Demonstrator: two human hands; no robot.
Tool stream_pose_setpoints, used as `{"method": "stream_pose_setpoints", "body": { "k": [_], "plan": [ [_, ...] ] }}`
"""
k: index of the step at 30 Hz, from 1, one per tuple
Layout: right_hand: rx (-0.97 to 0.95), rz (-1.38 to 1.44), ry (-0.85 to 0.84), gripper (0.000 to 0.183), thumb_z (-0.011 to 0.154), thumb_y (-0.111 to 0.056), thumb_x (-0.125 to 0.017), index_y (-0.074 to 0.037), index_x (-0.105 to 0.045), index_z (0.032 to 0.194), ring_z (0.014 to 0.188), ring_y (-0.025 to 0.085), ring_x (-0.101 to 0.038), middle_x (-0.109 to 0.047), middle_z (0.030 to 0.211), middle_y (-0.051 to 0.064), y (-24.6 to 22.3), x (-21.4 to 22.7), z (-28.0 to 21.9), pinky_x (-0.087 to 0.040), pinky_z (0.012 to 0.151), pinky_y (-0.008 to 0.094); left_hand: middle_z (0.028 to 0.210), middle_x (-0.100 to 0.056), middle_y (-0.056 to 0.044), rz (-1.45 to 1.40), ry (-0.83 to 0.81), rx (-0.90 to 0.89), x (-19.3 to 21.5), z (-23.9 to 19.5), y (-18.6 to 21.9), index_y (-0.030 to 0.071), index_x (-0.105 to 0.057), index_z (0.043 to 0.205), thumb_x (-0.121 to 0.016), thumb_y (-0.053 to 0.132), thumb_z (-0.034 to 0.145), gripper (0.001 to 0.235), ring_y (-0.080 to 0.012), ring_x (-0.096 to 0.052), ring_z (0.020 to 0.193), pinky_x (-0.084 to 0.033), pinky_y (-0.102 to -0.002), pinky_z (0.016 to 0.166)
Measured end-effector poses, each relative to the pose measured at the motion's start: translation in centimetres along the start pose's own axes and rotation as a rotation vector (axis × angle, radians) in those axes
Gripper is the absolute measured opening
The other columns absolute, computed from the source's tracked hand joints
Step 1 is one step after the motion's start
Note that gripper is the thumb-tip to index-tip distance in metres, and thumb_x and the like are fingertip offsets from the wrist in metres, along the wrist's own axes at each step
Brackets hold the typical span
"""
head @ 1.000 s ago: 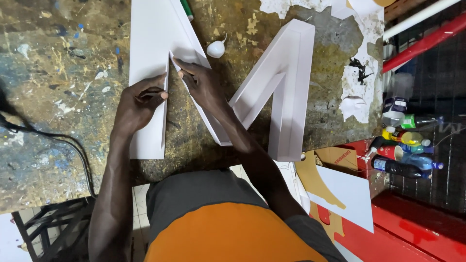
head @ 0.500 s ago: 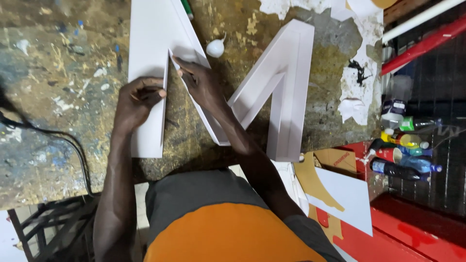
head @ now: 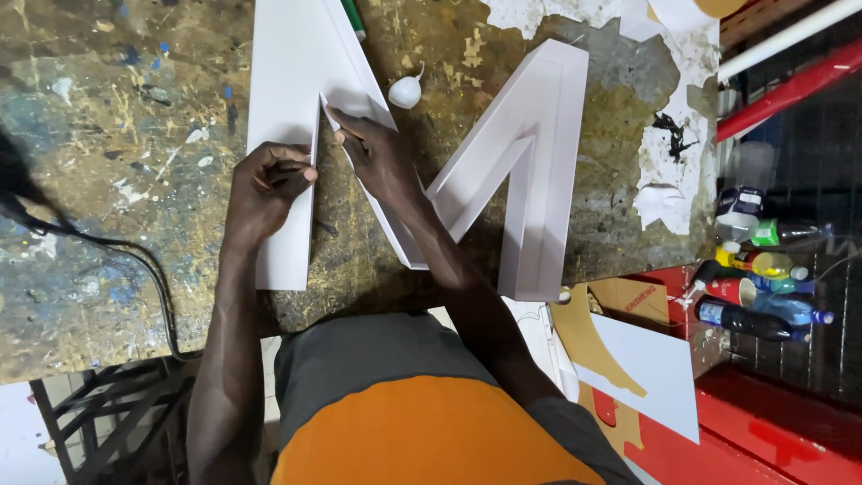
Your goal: Assembling a 3D sign letter by applying adhesive to the edges and attaching side panels.
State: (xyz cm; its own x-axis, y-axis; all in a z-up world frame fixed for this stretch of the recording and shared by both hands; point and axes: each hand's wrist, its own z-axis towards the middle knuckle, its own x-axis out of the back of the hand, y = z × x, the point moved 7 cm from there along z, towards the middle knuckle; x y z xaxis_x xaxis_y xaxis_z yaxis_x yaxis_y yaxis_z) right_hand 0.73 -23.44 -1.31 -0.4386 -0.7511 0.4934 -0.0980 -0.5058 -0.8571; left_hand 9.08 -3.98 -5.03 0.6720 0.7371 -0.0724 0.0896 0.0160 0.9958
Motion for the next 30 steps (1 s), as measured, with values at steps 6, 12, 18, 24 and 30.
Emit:
{"method": "stream_pose_setpoints", "body": {
  "k": [6, 12, 18, 24, 30],
  "plan": [
    [0.023, 0.002, -0.035, 0.037, 0.119, -0.023, -0.067, -0.023, -0.072, 0.156, 0.081, 0.026, -0.085, -0.086, 0.109, 0.019, -0.6, 0.5, -0.3, -0.064, 0.062, 0.033, 0.139, -0.072, -0.029, 0.01, -0.011, -0.008, -0.2, -0.1, 1.1, -0.003, -0.067, 0.126, -0.086, 0.003, 0.11, 0.026, -0.0343, -0.078, 0.119, -0.065, -0.049, 0.1],
    [-0.016, 0.071, -0.061, 0.033, 0.118, -0.02, -0.07, -0.017, -0.075, 0.15, 0.113, 0.039, -0.084, -0.085, 0.125, 0.021, -1.4, 1.9, -0.7, -0.072, 0.077, 0.04, 0.137, -0.071, -0.029, 0.015, -0.007, -0.049, -0.3, -0.3, 1.2, -0.002, -0.065, 0.125, -0.084, 0.002, 0.112, 0.023, -0.0378, -0.078, 0.119, -0.066, -0.048, 0.097],
    [-0.036, 0.045, 0.22, 0.026, 0.112, -0.021, -0.079, -0.023, -0.085, 0.137, 0.1, 0.019, -0.083, -0.085, 0.109, 0.008, 1.3, 4.8, -1.9, -0.071, 0.079, 0.028, 0.139, -0.07, -0.031, 0.009, -0.005, -0.06, -0.7, -0.3, 2.1, -0.002, -0.063, 0.124, -0.082, 0.001, 0.113, 0.023, -0.0362, -0.078, 0.118, -0.066, -0.047, 0.097],
    [-0.133, -0.024, 0.517, 0.053, 0.102, -0.013, -0.074, -0.017, -0.052, 0.15, 0.104, 0.022, -0.068, -0.068, 0.118, 0.006, 1.7, 10.1, -2.6, -0.062, 0.089, 0.039, 0.148, -0.069, -0.015, 0.091, -0.04, -0.035, -1.3, -0.5, 4.0, 0.012, -0.063, 0.119, -0.08, 0.021, 0.11, 0.021, -0.0291, -0.074, 0.128, -0.064, -0.04, 0.104],
    [-0.129, 0.0, 0.137, 0.093, 0.097, 0.008, -0.081, -0.025, -0.036, 0.172, 0.151, 0.037, -0.06, -0.044, 0.173, 0.019, 6.7, 9.6, 1.1, -0.07, 0.111, 0.044, 0.153, -0.065, -0.014, 0.17, -0.078, -0.106, -1.4, -0.4, 4.7, 0.012, -0.062, 0.123, -0.078, 0.023, 0.113, 0.022, -0.0286, -0.071, 0.124, -0.057, -0.045, 0.101]
  ]
}}
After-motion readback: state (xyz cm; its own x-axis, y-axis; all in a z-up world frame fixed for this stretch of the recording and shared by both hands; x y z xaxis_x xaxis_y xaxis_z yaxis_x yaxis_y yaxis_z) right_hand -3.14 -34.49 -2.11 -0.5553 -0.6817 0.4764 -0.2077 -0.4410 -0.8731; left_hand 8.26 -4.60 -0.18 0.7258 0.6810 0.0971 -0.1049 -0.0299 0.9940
